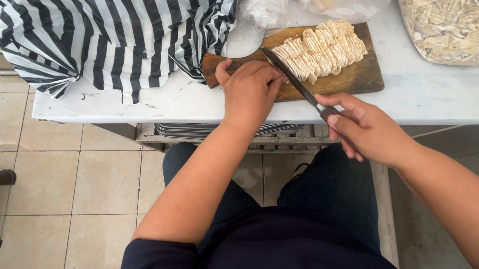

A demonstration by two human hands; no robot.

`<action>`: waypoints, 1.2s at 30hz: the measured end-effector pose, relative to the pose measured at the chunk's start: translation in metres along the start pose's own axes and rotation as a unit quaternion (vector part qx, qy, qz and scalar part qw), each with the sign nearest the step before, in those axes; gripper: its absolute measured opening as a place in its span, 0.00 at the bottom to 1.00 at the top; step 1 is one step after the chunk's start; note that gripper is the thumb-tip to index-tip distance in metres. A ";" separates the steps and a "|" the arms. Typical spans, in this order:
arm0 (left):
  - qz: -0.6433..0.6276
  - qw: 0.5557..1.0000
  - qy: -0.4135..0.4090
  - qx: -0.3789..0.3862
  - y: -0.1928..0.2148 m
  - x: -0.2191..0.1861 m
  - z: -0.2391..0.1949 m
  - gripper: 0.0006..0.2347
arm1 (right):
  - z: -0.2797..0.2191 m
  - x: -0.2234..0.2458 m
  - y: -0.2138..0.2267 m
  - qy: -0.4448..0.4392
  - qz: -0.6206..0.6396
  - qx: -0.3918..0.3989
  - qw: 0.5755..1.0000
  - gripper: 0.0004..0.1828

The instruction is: The person slices a block of white food on a wooden cutting board using a knife. The person then places the sliced pieces into a plastic bag and continues slicing another block of the same food.

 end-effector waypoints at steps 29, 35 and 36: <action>0.156 0.962 -0.008 0.224 0.012 0.044 0.036 0.28 | -0.074 -0.097 0.053 0.148 0.385 -0.064 0.909 0.29; 0.203 0.933 -0.017 0.295 0.002 0.055 0.045 0.21 | -0.067 -0.112 0.059 0.174 0.423 -0.122 0.881 0.30; 0.216 0.928 -0.028 0.302 0.000 0.053 0.044 0.21 | -0.066 -0.114 0.060 0.175 0.428 -0.129 0.877 0.30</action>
Point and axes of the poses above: each hand's wrist, its own z-axis towards the middle knuckle, its own y-axis out of the back of the hand, x = y × z, the point moved 9 cm from there along z, towards the middle knuckle, and after that the axes turned 7 degrees about y, right-handed, at the moved point
